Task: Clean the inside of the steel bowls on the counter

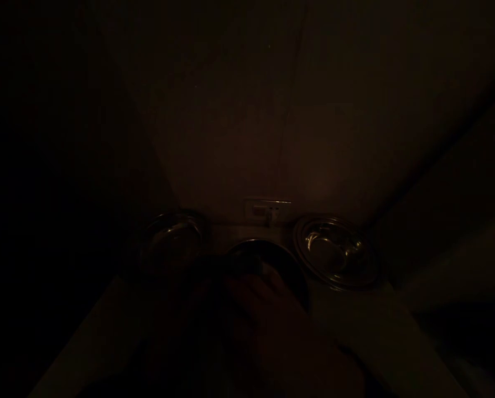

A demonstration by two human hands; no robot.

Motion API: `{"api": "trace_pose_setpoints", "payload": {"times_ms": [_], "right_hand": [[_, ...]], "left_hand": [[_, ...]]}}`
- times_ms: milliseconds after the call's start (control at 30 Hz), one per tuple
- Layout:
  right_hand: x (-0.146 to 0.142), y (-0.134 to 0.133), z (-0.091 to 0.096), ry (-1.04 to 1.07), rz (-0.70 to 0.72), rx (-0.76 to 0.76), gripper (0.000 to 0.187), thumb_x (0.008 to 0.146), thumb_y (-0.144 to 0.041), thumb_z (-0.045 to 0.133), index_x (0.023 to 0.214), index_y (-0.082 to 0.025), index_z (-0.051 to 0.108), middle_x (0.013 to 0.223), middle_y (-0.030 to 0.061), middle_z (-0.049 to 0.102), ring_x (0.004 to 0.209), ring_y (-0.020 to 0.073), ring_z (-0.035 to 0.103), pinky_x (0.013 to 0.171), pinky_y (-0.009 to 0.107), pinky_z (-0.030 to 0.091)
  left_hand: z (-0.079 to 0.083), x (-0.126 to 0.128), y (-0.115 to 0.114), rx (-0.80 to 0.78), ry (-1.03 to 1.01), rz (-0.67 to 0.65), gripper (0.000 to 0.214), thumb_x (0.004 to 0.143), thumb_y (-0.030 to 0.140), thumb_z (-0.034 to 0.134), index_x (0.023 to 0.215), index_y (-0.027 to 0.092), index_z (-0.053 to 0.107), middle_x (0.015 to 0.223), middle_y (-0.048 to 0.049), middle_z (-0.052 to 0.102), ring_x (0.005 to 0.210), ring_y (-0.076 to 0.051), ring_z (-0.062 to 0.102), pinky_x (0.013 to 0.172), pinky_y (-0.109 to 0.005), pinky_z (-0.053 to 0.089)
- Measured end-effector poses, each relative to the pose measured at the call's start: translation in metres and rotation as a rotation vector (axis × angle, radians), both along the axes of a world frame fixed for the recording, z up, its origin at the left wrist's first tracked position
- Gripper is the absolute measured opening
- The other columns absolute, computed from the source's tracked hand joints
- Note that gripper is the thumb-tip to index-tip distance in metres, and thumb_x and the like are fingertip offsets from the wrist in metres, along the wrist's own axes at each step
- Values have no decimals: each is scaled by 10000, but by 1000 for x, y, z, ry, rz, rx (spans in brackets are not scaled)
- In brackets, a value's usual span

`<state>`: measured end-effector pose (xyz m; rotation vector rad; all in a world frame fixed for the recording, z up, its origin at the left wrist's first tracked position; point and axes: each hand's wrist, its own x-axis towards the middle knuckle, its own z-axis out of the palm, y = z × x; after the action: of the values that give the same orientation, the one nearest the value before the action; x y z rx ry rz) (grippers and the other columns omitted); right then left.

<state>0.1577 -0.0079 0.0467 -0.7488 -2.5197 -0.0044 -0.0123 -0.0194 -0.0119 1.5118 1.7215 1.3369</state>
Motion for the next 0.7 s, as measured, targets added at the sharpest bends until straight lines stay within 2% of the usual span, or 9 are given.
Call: {"api": "trace_pose_setpoints", "payload": {"times_ms": [67, 100, 200, 267, 300, 367, 467, 567, 700], "right_hand": [[8, 5, 7, 131, -3, -57, 289, 895, -224, 545, 1174, -232, 618, 1236, 79, 656, 1136, 244, 596, 887, 415, 534], [12, 8, 10, 194, -58, -88, 312, 905, -230, 539, 1211, -225, 597, 1279, 91, 629, 1178, 241, 574, 925, 412, 520], [21, 14, 12, 276, -200, -364, 528, 912, -317, 559, 1414, -219, 425, 1425, 107, 508, 1255, 248, 524, 956, 403, 518], [23, 16, 9, 223, -167, -619, 629, 913, -372, 560, 1481, -242, 324, 1448, 85, 485, 1249, 246, 532, 940, 399, 533], [23, 18, 7, 194, -134, -709, 618, 921, -369, 546, 1485, -256, 321, 1440, 68, 495, 1240, 243, 540, 945, 401, 531], [25, 21, 5, 197, -100, -764, 524, 930, -340, 521, 1439, -276, 414, 1400, 40, 541, 1215, 243, 562, 962, 412, 519], [33, 29, 8, 321, -221, -601, 407, 927, -310, 504, 1331, -273, 547, 1282, 35, 640, 1140, 260, 618, 942, 432, 532], [45, 38, 14, 339, -348, -336, 391, 929, -284, 497, 1316, -266, 553, 1243, 44, 663, 1139, 272, 615, 973, 459, 504], [53, 42, 14, 206, -290, -135, 419, 935, -232, 489, 1349, -285, 510, 1324, 35, 608, 1172, 257, 591, 1012, 451, 467]], "left_hand": [[6, 0, -1, -51, -84, 16, 290, 901, 360, 531, 1151, 266, 643, 1094, -67, 730, 900, -217, 710, 677, -330, 608], [10, 1, -1, -83, -134, 6, 289, 883, 365, 551, 1127, 257, 663, 1049, -59, 749, 883, -228, 721, 658, -334, 616], [21, 2, -2, -194, -313, -147, 280, 819, 372, 610, 1050, 258, 719, 1013, -33, 765, 898, -243, 727, 713, -353, 626], [25, 3, -2, -162, -323, -224, 278, 797, 348, 620, 1039, 269, 732, 1047, -25, 758, 939, -238, 719, 760, -351, 619], [25, 3, -1, -127, -296, -244, 282, 794, 334, 620, 1044, 274, 733, 1081, -24, 748, 978, -235, 707, 799, -351, 609], [22, 3, 0, -52, -216, -216, 285, 804, 331, 615, 1059, 278, 729, 1130, -29, 727, 1034, -225, 683, 855, -341, 585], [15, 2, 1, -19, -98, -76, 282, 854, 397, 562, 1032, 255, 728, 1079, -54, 722, 982, -203, 684, 819, -319, 576], [11, 1, 2, -80, -23, 73, 349, 871, 476, 507, 945, 205, 714, 981, -86, 721, 885, -213, 684, 766, -352, 568], [9, 3, 2, -200, 3, 136, 416, 833, 532, 523, 977, 167, 662, 942, -115, 711, 855, -251, 677, 749, -414, 555]]}}
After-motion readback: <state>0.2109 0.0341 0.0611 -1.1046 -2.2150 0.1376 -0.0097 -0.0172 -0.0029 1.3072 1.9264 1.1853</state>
